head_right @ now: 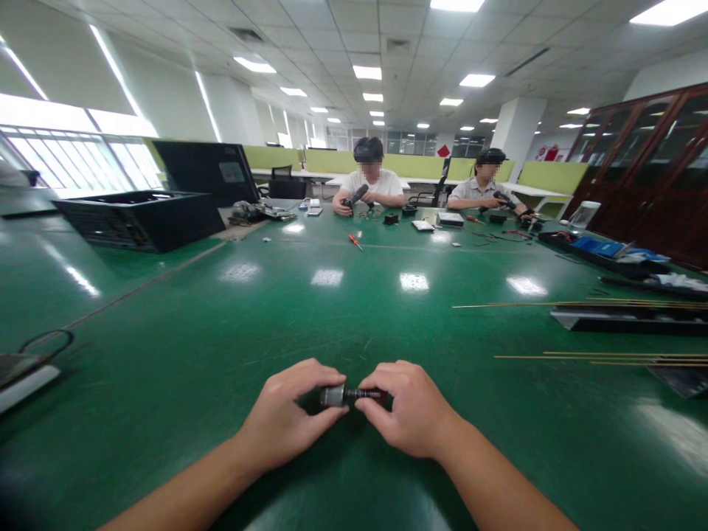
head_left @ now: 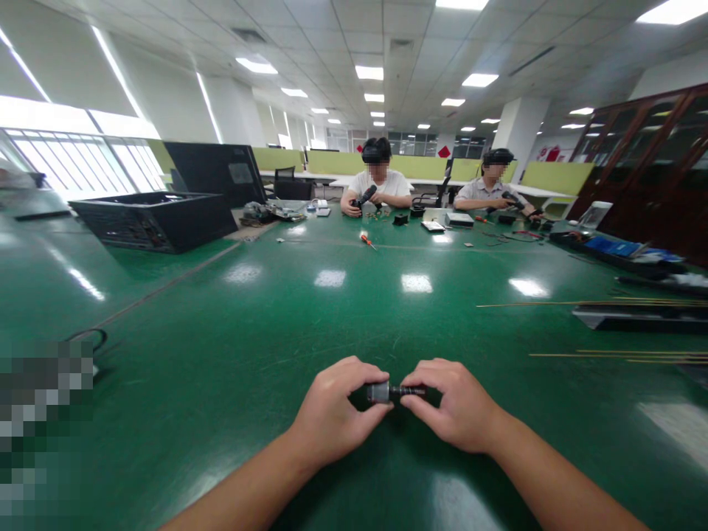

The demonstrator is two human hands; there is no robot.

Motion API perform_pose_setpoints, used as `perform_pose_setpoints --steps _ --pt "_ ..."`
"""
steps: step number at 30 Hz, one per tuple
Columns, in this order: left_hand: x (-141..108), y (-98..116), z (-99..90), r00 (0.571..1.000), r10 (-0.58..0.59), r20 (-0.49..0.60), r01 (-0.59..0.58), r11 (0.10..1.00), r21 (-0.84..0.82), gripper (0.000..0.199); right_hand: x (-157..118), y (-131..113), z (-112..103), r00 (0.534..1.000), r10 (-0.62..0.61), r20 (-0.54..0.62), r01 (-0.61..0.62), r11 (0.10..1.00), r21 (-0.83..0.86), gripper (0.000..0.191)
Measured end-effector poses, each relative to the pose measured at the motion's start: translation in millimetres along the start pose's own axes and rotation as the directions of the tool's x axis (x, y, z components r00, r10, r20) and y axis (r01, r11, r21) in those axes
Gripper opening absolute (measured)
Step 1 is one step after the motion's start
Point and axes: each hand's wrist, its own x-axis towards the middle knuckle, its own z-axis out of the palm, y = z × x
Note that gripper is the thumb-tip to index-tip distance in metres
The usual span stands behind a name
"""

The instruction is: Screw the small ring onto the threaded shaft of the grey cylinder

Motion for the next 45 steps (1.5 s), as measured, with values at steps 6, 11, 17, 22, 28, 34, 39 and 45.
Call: perform_pose_setpoints --steps 6,11,17,22,28,34,39,45 --pt "1.5 -0.2 -0.8 1.000 -0.004 -0.004 0.004 1.000 0.006 0.027 0.1 1.2 -0.2 1.000 0.013 -0.002 -0.013 1.000 0.015 0.007" --pt "2.2 0.4 -0.8 1.000 -0.004 -0.009 0.004 1.000 0.006 0.029 0.9 0.2 -1.0 1.000 0.016 -0.005 -0.016 1.000 0.018 0.006" --pt "2.5 -1.1 -0.3 1.000 -0.013 -0.012 0.013 1.000 0.008 0.028 2.5 0.3 -1.2 1.000 0.025 -0.008 -0.024 1.000 0.019 0.006" --pt "2.3 -1.7 -0.4 1.000 -0.010 -0.019 0.010 1.000 0.008 0.029 2.0 0.1 -2.3 1.000 0.029 -0.010 -0.029 1.000 0.012 0.006" --pt "1.9 -1.5 -2.0 1.000 -0.014 -0.018 0.014 1.000 0.010 0.028 3.1 -0.2 -2.7 1.000 0.028 -0.014 -0.028 1.000 0.004 0.006" --pt "0.4 -3.9 -1.8 1.000 -0.009 -0.022 0.009 1.000 0.017 0.028 2.6 0.1 -2.8 1.000 0.025 -0.010 -0.025 1.000 0.002 0.007" --pt "1.7 -3.0 -2.3 1.000 -0.005 -0.026 0.006 1.000 0.022 0.027 2.5 -1.1 -4.0 0.999 0.032 -0.008 -0.032 0.999 -0.003 0.007" --pt "2.5 -1.9 -3.4 1.000 -0.010 -0.024 0.010 1.000 0.019 0.026 2.6 -2.1 -4.6 0.999 0.032 -0.007 -0.032 0.999 -0.017 0.007"
